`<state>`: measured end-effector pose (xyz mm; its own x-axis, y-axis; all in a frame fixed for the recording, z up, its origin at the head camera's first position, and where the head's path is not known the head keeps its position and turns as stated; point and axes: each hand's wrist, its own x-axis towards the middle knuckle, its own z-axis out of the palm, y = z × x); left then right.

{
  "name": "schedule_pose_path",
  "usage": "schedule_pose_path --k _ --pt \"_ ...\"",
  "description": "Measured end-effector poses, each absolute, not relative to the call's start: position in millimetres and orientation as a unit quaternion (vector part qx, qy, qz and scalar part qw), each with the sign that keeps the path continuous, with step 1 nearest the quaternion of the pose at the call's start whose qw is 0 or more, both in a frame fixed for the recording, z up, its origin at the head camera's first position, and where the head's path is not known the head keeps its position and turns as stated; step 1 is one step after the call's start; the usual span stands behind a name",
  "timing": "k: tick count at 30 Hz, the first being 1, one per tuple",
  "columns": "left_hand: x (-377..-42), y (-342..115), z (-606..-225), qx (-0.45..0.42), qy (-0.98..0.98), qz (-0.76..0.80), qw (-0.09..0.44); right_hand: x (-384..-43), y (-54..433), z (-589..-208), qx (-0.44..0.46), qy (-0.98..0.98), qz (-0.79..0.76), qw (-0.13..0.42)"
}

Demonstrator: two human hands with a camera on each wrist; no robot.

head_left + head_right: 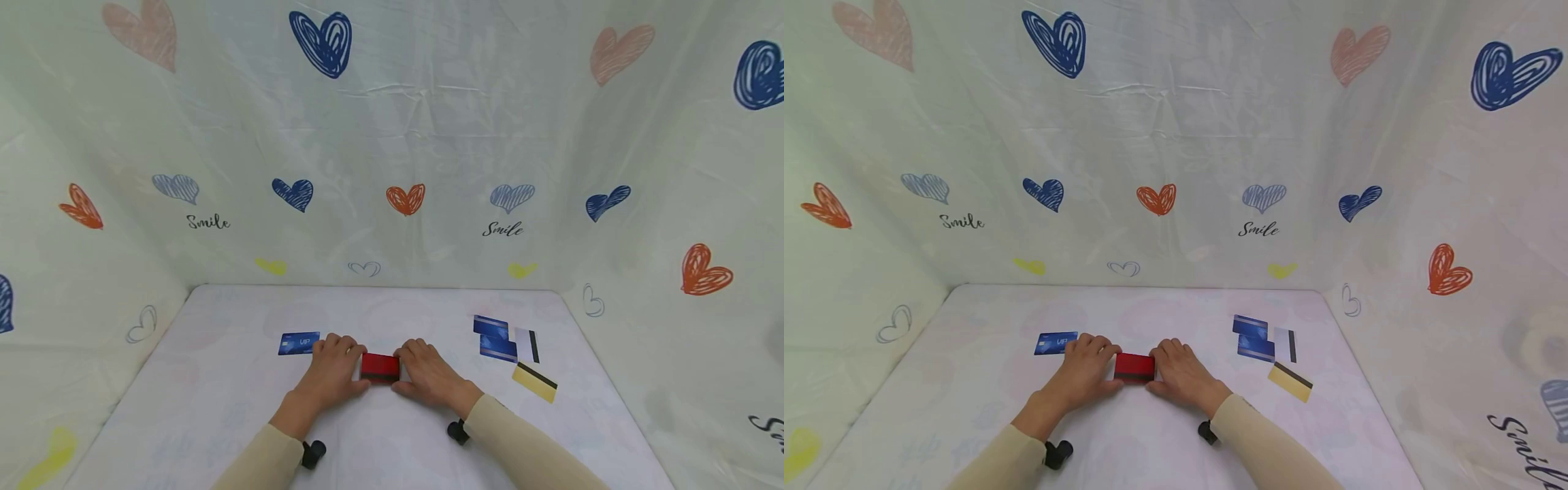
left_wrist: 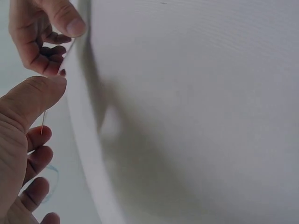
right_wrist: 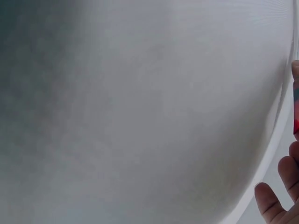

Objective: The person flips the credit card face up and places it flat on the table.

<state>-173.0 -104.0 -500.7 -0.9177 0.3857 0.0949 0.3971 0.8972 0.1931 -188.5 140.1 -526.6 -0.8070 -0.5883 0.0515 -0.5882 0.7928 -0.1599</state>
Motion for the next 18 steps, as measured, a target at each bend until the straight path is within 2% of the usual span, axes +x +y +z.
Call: schedule_pose_path --k 10,18 --pt "-167.3 -93.4 -470.1 -0.238 -0.963 -0.113 0.058 -187.9 135.7 -525.6 -0.324 0.939 -0.111 -0.027" --pt "-164.1 -87.3 -461.0 -0.243 -0.96 -0.126 0.057 -187.0 129.4 -527.0 -0.345 0.924 -0.151 -0.063"
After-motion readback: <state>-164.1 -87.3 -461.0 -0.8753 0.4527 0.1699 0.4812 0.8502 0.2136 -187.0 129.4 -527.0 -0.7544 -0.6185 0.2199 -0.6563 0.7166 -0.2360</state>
